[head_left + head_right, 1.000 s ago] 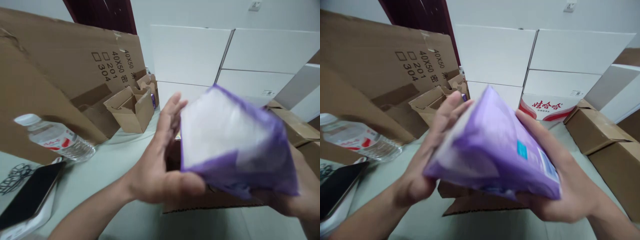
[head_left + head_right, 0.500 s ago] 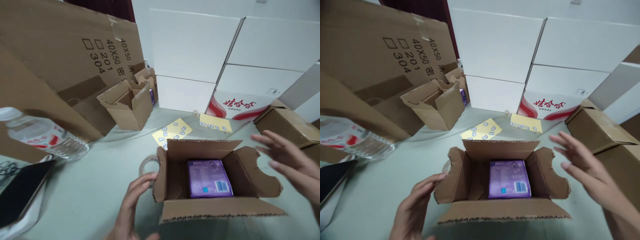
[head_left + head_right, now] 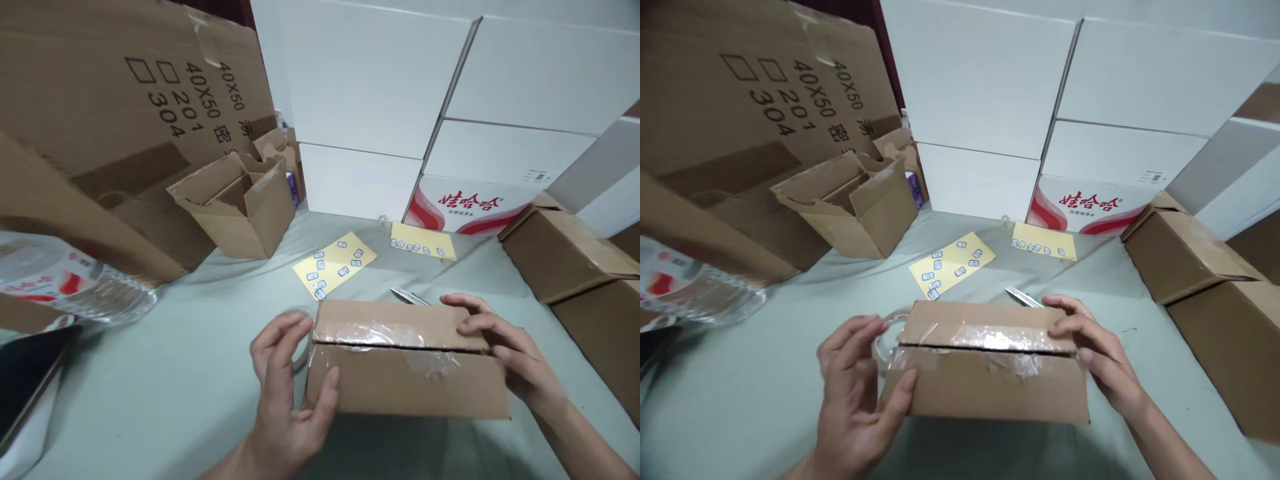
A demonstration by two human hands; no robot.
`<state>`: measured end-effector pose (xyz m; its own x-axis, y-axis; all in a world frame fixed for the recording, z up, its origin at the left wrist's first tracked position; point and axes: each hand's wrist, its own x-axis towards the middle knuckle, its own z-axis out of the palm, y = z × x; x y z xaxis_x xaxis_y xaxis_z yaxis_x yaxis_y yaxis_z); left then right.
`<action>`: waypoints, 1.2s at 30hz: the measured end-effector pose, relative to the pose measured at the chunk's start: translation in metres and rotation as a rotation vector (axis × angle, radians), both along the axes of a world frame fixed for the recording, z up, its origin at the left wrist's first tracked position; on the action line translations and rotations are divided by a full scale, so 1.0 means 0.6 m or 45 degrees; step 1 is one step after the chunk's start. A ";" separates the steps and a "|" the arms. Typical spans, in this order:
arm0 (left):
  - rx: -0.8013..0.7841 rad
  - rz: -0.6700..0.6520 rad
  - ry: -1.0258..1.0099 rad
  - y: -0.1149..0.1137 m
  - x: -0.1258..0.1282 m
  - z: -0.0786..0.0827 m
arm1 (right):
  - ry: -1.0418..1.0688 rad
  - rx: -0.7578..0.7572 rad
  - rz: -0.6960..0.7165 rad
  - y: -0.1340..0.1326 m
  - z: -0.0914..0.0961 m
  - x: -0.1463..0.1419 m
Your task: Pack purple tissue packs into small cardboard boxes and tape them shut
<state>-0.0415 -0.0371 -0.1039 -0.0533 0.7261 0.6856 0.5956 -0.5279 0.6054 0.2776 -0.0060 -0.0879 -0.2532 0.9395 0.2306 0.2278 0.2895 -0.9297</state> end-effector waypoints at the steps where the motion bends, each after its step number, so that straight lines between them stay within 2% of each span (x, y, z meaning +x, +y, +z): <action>1: -0.040 0.008 0.062 0.000 0.002 -0.001 | -0.017 -0.025 0.052 -0.005 0.000 0.003; 4: -0.277 -0.179 0.149 0.005 -0.002 0.000 | -0.209 -0.008 0.023 -0.019 -0.003 0.001; 7: -0.464 -0.354 0.050 0.021 -0.026 0.005 | -0.402 0.067 -0.036 -0.030 -0.008 -0.005; 9: -0.490 -0.334 -0.107 0.033 -0.053 0.006 | -0.455 0.091 -0.052 -0.033 -0.012 -0.004; 11: -0.475 -0.221 -0.125 0.041 -0.082 0.000 | -0.503 0.103 -0.086 -0.034 -0.017 0.000; 13: -0.499 -0.134 0.130 0.041 -0.107 -0.021 | -0.530 0.118 -0.109 -0.032 -0.023 0.003; 16: -0.573 -0.102 0.599 0.031 -0.129 -0.072 | -0.532 0.132 -0.116 -0.029 -0.025 0.003; 18: -0.527 -0.108 0.734 0.026 -0.136 -0.102 | -0.555 0.136 -0.113 -0.028 -0.016 0.000; 20: -0.428 -0.132 0.769 0.026 -0.139 -0.112 | -0.653 0.172 -0.116 -0.028 0.002 -0.003; 22: -0.308 -0.104 0.726 0.026 -0.137 -0.095 | -0.806 0.266 -0.080 -0.027 0.028 -0.007; 25: -0.079 -0.018 0.579 0.012 -0.117 -0.029 | -0.954 0.491 0.175 -0.021 0.073 -0.018; 27: 0.114 -0.119 0.575 -0.003 -0.089 0.016 | -0.976 0.586 0.379 -0.013 0.097 -0.032; 29: 0.264 -0.246 0.618 -0.016 -0.053 0.047 | -0.980 0.618 0.478 -0.004 0.111 -0.049; 32: 0.305 -0.373 0.712 -0.021 -0.004 0.061 | -0.969 0.722 0.454 0.004 0.114 -0.068; 36: 0.389 -0.446 0.754 -0.024 0.041 0.048 | -0.996 0.953 0.412 0.001 0.100 -0.075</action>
